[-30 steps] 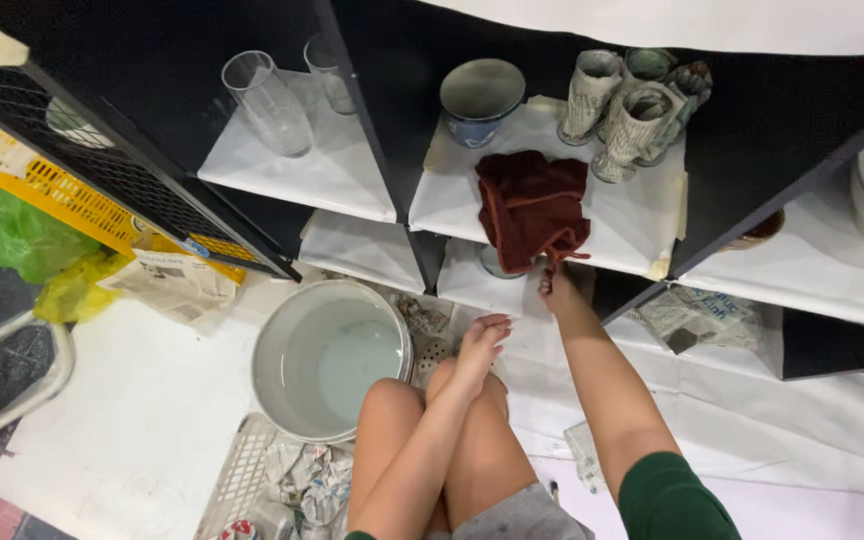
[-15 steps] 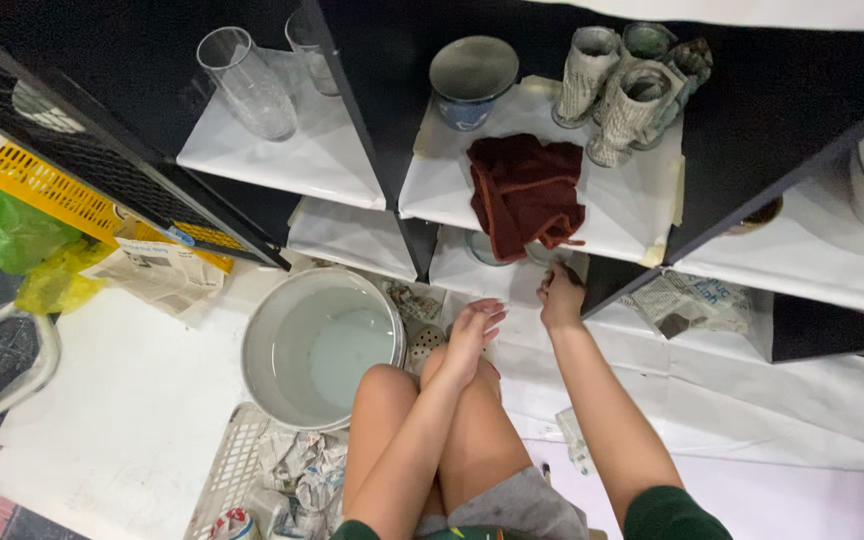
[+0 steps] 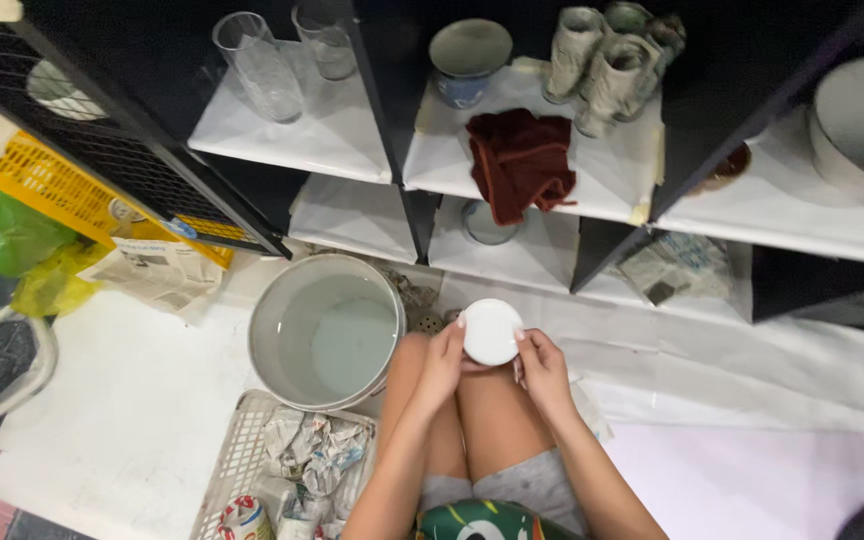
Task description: The person sits on the floor and wraps small ceramic items, including cups and bowls, with newspaper. They dip the items in a bucket of water, wrap them in newspaper, and place the wrapped items into a plastic basket. The person also wipes some items with a cloth before wrapping.
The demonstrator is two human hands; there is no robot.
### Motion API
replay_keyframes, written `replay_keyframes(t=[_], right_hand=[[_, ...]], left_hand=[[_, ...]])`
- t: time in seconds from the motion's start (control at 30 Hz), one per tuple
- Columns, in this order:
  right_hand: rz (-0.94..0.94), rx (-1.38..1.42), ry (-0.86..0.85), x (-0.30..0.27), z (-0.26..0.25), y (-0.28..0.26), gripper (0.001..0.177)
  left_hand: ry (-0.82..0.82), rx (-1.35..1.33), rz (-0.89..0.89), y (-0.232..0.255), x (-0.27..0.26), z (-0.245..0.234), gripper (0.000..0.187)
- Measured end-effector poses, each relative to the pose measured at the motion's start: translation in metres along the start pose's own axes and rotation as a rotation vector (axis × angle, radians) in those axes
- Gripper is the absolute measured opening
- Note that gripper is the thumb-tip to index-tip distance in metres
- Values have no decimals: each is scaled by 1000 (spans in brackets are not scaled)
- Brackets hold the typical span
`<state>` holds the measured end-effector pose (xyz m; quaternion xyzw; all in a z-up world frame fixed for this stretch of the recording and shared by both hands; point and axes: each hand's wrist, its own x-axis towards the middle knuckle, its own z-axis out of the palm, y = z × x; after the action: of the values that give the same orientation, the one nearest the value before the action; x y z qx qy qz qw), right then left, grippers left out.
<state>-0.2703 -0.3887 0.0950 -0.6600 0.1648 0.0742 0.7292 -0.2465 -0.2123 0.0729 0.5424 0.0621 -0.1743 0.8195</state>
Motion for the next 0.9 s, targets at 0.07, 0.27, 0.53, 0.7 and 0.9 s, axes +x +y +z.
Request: replay_keyframes(t=[0.07,0.27,0.53,0.7,0.9], right_hand=[[-5,-72,-24,-15,-4,-1,31],[-241,-584,-1,-43,-30,-6,34],[-141,-337,99,-1,-103,79,25],[-11,116,520,87,-192,99,38],[133,336,660,153,-236,79,45]], left_hand=[[25,113,38,-6,-18,-5,52],[25,398,25,-11,-47,-2,37],[57,566,34,7,-55,24,32],[92,571,-31,20,-55,25,36],[123,704,-1,44,-66,36,37]])
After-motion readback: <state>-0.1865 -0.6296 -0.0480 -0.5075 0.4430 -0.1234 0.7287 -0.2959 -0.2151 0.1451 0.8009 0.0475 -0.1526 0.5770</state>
